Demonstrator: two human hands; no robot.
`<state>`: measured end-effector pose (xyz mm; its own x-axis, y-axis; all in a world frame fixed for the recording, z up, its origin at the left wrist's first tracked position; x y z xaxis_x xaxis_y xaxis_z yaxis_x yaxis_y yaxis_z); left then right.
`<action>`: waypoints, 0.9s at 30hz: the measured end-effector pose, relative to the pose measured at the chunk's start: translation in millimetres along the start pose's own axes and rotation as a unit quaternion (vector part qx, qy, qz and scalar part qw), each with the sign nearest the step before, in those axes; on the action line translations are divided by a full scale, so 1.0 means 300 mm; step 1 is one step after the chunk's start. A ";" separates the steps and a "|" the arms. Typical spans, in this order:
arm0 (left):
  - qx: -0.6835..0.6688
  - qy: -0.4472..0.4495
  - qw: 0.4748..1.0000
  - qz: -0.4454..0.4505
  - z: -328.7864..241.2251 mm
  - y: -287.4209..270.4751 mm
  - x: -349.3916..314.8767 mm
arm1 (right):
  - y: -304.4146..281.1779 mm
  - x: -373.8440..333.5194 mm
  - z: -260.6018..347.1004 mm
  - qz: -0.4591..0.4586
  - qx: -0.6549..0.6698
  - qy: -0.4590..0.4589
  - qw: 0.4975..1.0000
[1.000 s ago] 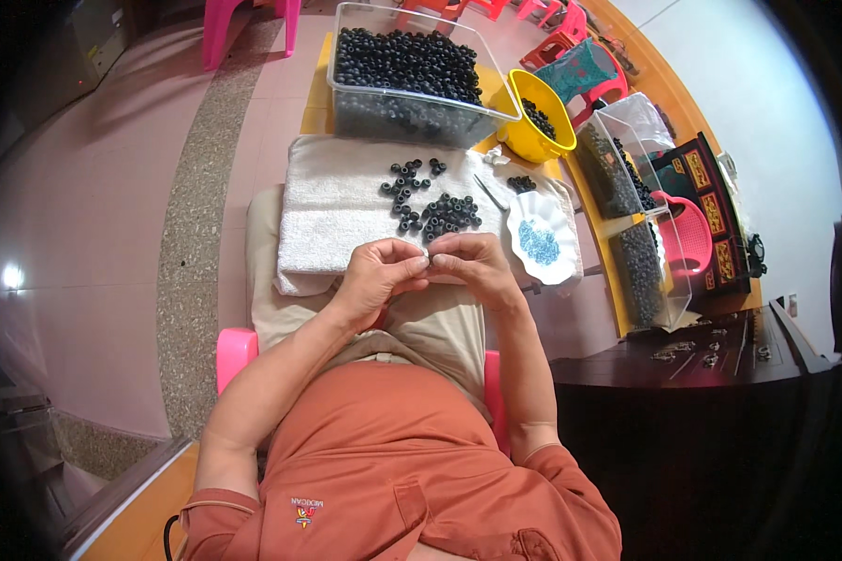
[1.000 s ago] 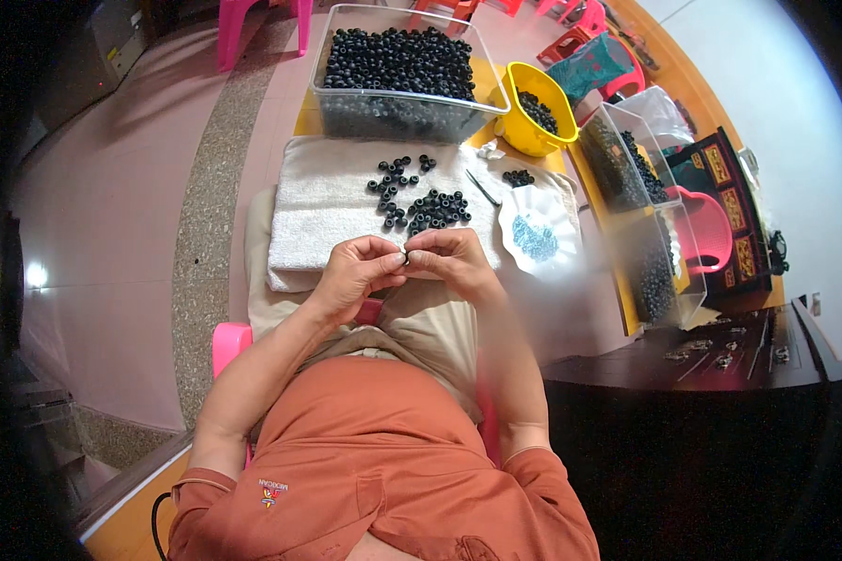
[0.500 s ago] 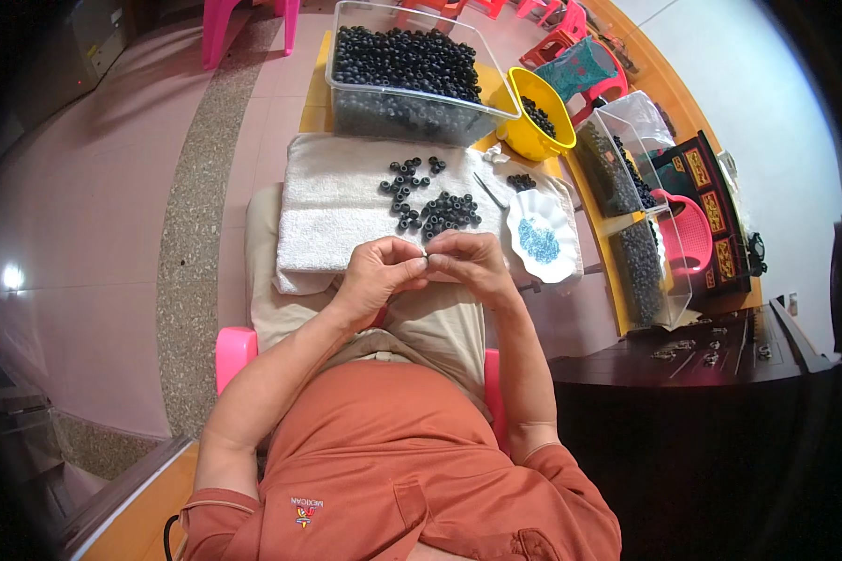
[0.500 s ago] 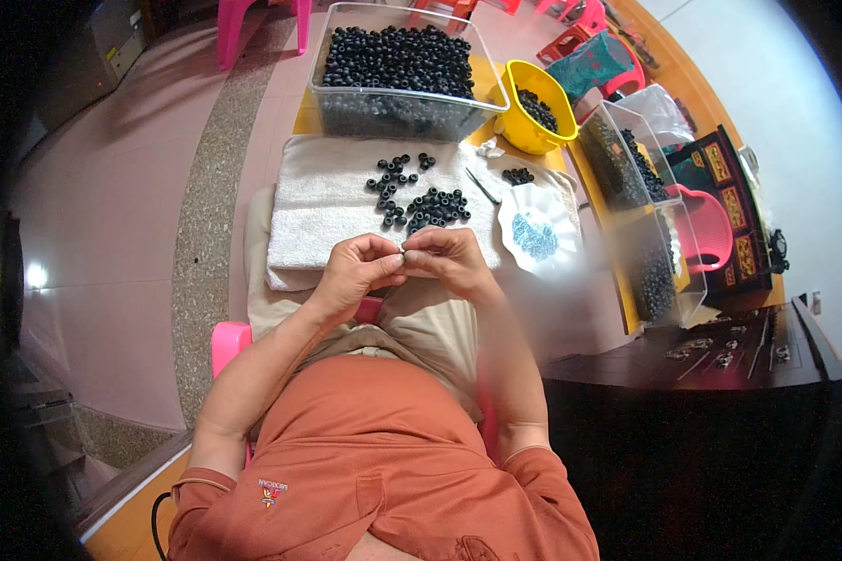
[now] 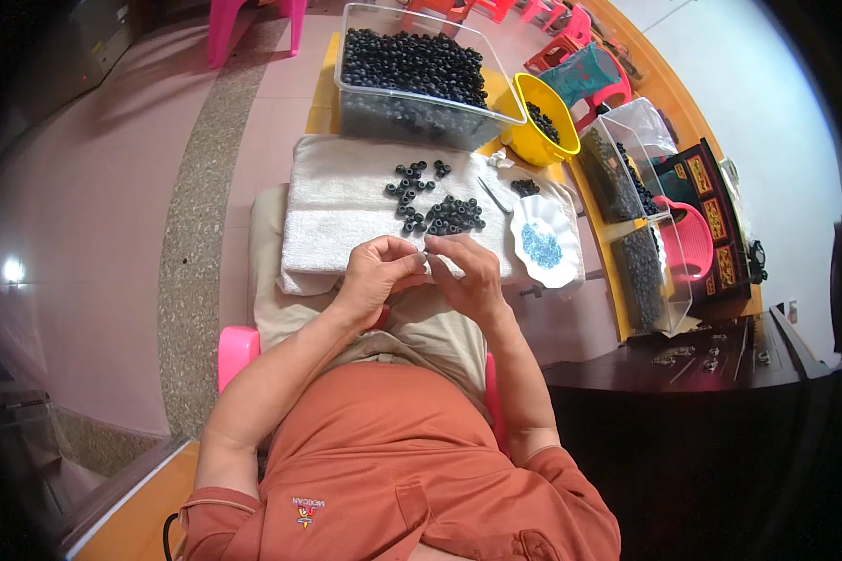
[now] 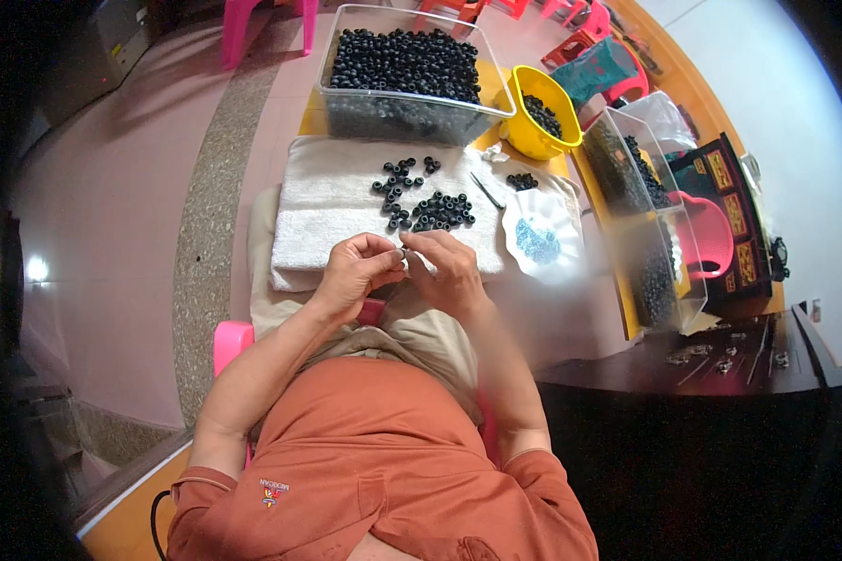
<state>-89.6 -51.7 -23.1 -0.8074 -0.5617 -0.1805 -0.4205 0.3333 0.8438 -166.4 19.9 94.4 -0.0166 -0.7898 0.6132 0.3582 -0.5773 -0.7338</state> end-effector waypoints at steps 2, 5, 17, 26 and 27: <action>0.000 0.000 1.000 0.000 -0.002 0.001 -0.001 | 0.005 -0.014 0.013 0.010 -0.052 -0.004 0.999; 0.008 0.008 1.000 -0.026 -0.007 -0.015 -0.002 | 0.012 -0.018 0.035 0.003 -0.072 -0.015 0.997; -0.004 0.016 1.000 -0.009 0.005 -0.006 -0.004 | 0.022 -0.030 0.022 -0.004 -0.074 0.001 0.997; 0.006 0.010 1.000 0.011 -0.007 0.010 0.002 | 0.014 -0.032 0.022 -0.041 -0.053 -0.016 0.998; 0.003 0.008 1.000 0.012 -0.010 0.012 0.003 | 0.017 -0.033 0.020 -0.043 -0.054 -0.016 0.997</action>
<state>-90.6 -53.3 -18.8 -0.8102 -0.5658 -0.1529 -0.4047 0.3515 0.8442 -158.8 26.0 86.3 -0.0116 -0.7307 0.6826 0.2533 -0.6625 -0.7049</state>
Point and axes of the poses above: each hand's wrist, its own x-axis towards the middle knuckle, its own y-axis out of the palm, z = x × y, the point moved 9 cm from there along x, towards the middle knuckle, and after that the axes turned 14 degrees about -x, right-handed, at the moved point
